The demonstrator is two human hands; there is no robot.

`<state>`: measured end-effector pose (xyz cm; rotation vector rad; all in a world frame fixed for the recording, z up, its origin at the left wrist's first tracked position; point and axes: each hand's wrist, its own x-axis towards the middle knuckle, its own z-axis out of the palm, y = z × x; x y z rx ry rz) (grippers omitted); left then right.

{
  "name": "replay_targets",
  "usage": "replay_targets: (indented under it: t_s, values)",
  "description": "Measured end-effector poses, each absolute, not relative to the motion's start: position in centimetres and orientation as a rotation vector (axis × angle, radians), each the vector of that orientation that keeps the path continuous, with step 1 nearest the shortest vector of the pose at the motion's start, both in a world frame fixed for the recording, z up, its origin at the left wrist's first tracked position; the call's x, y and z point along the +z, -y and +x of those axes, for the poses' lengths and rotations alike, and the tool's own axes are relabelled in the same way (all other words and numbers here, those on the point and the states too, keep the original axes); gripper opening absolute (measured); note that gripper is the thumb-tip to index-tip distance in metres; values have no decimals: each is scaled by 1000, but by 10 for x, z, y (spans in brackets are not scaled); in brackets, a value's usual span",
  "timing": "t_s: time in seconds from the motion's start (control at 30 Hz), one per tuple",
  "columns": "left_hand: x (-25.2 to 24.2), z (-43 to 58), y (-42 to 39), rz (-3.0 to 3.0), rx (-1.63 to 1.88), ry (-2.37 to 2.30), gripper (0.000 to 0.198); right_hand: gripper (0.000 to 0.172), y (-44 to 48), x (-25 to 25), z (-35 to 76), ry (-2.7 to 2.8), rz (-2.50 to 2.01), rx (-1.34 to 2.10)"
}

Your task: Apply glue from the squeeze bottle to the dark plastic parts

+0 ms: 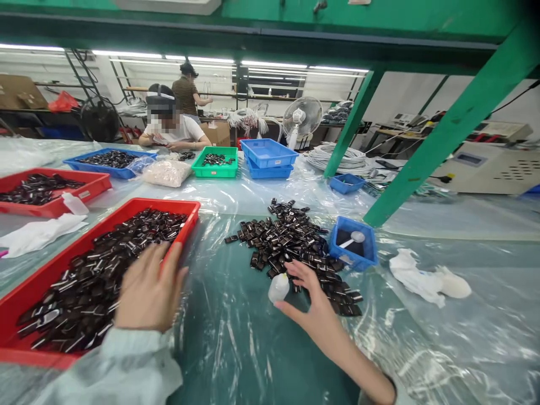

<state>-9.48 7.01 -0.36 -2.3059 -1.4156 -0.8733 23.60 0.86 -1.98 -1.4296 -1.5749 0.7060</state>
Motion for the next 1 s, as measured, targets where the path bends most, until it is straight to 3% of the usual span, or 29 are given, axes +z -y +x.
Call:
replay_targets:
  t_s: [0.13, 0.23, 0.57, 1.0]
  values:
    - [-39, -17, -107, -2405, -712, 1412, 29, 36, -11, -30, 230, 1660, -1465, 759]
    - [-56, 18, -142, -2381, -697, 1493, 29, 28, -7, -27, 232, 1677, -1491, 736]
    - [-72, 22, -169, -2464, -727, 1449, 27, 30, -3, -13, 239, 1694, -1503, 713]
    - [-54, 27, -158, -2701, -873, 1334, 22, 37, 14, 1, 232, 1793, -1357, 658]
